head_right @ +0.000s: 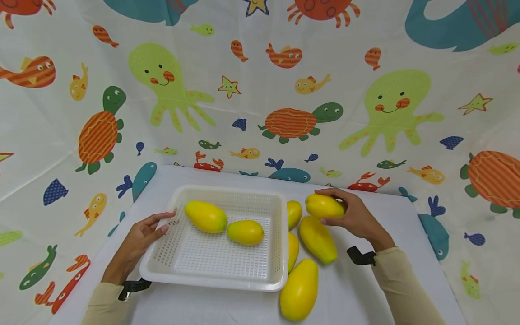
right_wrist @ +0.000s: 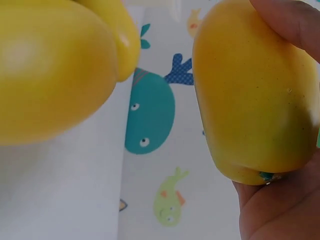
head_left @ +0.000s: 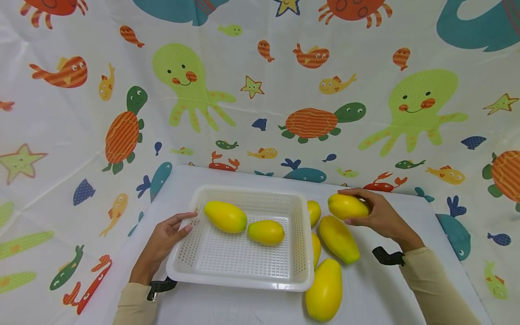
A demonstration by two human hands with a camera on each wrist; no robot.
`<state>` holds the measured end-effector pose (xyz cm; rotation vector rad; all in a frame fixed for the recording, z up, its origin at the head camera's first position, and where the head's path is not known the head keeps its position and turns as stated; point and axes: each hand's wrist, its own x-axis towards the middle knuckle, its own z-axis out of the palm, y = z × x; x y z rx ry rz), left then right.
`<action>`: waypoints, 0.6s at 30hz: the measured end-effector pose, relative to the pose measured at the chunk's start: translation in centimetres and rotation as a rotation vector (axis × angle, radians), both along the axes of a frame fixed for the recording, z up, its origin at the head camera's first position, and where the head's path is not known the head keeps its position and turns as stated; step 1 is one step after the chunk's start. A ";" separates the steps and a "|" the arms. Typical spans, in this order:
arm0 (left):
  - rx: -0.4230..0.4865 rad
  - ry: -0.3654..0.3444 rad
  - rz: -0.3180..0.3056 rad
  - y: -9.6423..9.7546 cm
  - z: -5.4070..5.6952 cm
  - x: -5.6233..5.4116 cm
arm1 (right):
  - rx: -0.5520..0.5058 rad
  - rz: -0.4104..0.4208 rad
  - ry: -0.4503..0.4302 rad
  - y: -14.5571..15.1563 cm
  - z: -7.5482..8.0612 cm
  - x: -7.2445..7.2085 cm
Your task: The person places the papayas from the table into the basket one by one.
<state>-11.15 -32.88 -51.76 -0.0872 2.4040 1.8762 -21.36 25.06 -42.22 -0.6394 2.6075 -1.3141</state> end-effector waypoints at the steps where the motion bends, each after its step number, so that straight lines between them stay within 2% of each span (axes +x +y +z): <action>1: -0.002 0.001 -0.002 0.0 0.0 0.0 | -0.004 0.006 -0.004 -0.2 0.1 0.0; 11: 0.000 -0.001 -0.003 0.1 0.2 0.1 | -0.012 0.069 -0.021 -2.4 1.0 -0.7; 18: 0.014 -0.003 -0.013 0.0 0.2 0.0 | -0.059 0.140 -0.030 -4.1 1.5 -1.0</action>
